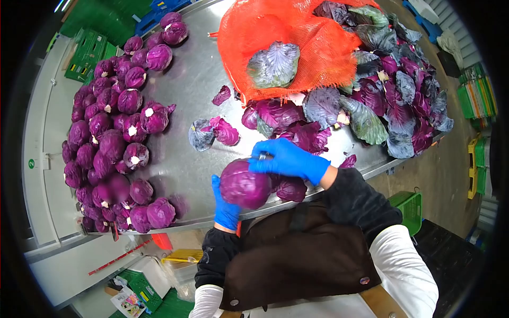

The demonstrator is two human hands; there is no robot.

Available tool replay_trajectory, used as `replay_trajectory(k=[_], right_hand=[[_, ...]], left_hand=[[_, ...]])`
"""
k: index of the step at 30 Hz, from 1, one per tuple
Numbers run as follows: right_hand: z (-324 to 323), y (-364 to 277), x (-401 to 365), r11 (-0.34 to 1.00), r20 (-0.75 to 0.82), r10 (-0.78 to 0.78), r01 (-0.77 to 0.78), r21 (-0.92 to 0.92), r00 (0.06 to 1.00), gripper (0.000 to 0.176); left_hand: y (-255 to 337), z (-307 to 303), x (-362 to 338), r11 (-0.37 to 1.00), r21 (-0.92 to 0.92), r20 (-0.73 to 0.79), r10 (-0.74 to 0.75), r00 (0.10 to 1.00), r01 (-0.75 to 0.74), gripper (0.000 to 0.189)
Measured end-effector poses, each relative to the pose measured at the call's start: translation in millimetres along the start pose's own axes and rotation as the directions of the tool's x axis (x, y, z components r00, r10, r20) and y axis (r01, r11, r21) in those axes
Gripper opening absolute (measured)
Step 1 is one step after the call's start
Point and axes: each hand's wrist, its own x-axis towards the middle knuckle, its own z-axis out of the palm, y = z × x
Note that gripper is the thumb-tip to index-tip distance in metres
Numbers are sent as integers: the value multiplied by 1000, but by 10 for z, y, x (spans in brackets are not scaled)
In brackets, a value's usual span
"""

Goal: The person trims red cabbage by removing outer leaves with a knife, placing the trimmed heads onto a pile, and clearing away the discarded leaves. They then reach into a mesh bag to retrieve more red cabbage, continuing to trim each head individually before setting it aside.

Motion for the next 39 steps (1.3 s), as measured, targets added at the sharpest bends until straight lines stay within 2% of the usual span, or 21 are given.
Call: replay_trajectory(k=[2,3,4,5,6,7,8,9,12,13,16,17,20,22,31,33,34,35,36,37,39], right_hand=[[-85,217,-56,915,-127,354,-371,-159,927,41],[-120,361,-133,858,-265,323,-400,-323,908,40],[-145,387,-165,901,-307,331,-396,-180,892,41],[-123,383,-173,926,-340,344,-377,-33,875,42],[-26,357,-153,956,-332,294,-269,122,896,43],[80,312,-111,952,-335,231,-141,272,913,45],[192,228,-68,911,-232,288,-191,365,929,48],[421,448,-59,860,-101,270,-192,472,958,50],[524,771,-246,966,-85,257,-259,-13,963,41],[528,912,-348,952,-199,284,-251,175,938,35],[155,1198,-698,904,-438,393,-428,20,809,24],[63,1420,-842,952,-530,291,-297,76,797,22],[-246,1294,-1026,845,-557,465,-533,46,689,17],[-113,1566,-1082,901,-626,421,-381,206,657,12],[-63,1509,-1080,857,-634,443,-508,90,635,11],[-13,1527,-1116,864,-660,458,-473,174,595,14],[89,1487,-1100,845,-667,532,-370,385,521,19],[114,1379,-1046,812,-599,544,-186,554,587,22],[73,1111,-963,804,-558,594,-398,442,579,23],[116,1119,-989,851,-585,508,-474,226,632,25],[123,786,-865,855,-509,502,-489,172,699,27]], left_hand=[[-137,202,-34,999,-42,170,23,985,-16,74],[-190,303,-75,996,-88,328,62,943,-35,72],[-199,342,-120,842,520,66,129,990,-144,68],[-184,269,-123,839,520,65,147,987,-159,68],[-168,118,-109,999,40,219,-4,976,-5,65],[-109,-36,-75,885,-398,432,-52,900,242,63],[-15,-209,-84,885,454,189,20,982,-105,70],[-58,93,-105,955,-271,129,156,979,-116,71],[299,-47,120,953,-272,135,178,975,-137,96],[457,-10,138,952,-264,158,203,966,-157,96],[1025,-33,211,870,-152,-82,462,883,-469,88],[1283,-112,269,860,-158,-64,482,874,-486,88],[2010,-90,338,847,-230,-100,470,877,-480,101],[2474,104,376,792,-388,-147,452,880,-472,108],[4121,181,310,279,-589,-146,886,440,-758,101],[4051,206,253,319,-185,-174,920,351,-929,91],[4272,-301,216,587,-425,127,792,597,-689,82],[4458,-787,319,795,-530,464,564,683,-296,74],[4104,-416,380,736,-190,132,675,726,-649,69],[3714,63,321,580,284,-118,811,572,-764,64],[3372,75,421,623,458,-55,732,679,-634,57]])
